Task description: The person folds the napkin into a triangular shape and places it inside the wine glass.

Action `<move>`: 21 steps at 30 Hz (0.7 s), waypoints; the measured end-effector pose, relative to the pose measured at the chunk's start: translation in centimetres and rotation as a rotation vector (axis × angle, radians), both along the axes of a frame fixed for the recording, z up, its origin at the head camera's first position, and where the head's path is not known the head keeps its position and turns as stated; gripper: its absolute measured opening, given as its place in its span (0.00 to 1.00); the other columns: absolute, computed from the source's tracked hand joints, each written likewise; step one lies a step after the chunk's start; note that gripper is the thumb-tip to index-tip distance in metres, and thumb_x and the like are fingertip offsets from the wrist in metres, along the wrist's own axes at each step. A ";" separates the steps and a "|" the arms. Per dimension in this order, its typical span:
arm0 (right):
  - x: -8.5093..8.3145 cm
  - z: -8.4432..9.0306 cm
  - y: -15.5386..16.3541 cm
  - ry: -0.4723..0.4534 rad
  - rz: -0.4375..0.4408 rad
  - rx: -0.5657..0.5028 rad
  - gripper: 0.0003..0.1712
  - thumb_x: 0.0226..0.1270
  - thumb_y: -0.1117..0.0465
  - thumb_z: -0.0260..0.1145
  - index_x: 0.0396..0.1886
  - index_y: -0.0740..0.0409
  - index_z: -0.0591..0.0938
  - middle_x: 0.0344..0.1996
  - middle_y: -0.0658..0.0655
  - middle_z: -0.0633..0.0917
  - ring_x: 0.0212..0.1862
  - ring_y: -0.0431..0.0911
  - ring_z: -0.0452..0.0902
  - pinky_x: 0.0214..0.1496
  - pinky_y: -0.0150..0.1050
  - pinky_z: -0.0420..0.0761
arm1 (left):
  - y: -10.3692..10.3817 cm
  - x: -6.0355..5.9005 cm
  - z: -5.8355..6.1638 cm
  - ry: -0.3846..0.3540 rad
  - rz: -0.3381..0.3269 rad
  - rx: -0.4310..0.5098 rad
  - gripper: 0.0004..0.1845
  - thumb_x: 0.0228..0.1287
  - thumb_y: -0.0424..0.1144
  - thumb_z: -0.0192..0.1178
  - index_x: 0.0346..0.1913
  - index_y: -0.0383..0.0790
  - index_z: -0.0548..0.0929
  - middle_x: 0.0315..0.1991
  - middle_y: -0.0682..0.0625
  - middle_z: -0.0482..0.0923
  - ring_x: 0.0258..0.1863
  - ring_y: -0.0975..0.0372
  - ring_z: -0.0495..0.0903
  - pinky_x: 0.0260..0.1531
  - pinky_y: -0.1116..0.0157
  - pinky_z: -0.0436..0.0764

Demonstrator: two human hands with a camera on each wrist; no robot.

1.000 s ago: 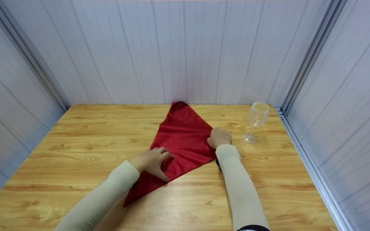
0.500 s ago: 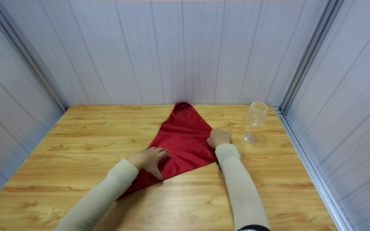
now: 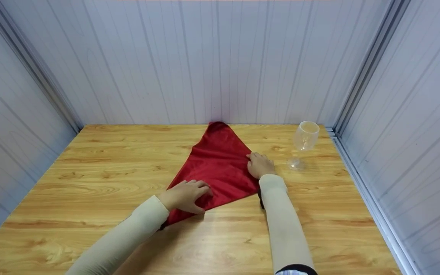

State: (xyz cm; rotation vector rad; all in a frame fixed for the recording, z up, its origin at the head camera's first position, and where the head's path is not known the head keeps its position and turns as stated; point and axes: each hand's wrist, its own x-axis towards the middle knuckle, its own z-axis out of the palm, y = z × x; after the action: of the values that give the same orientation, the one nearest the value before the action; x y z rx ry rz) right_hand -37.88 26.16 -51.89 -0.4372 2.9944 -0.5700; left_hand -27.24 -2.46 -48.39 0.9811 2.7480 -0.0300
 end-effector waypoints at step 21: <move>0.4 0.9 -0.3 -0.102 0.013 0.139 0.32 0.79 0.53 0.49 0.77 0.61 0.63 0.75 0.68 0.60 0.74 0.68 0.53 0.72 0.63 0.54 | 0.3 -0.1 -0.3 0.003 0.024 -0.006 0.26 0.60 0.55 0.69 0.60 0.55 0.78 0.57 0.53 0.74 0.57 0.55 0.75 0.55 0.53 0.74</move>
State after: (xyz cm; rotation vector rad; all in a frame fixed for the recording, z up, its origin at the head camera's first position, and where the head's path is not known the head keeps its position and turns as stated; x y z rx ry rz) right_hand -37.52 25.85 -51.03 -0.4038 2.9071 -0.3677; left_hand -27.30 -2.20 -48.68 0.9467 2.7605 -0.0359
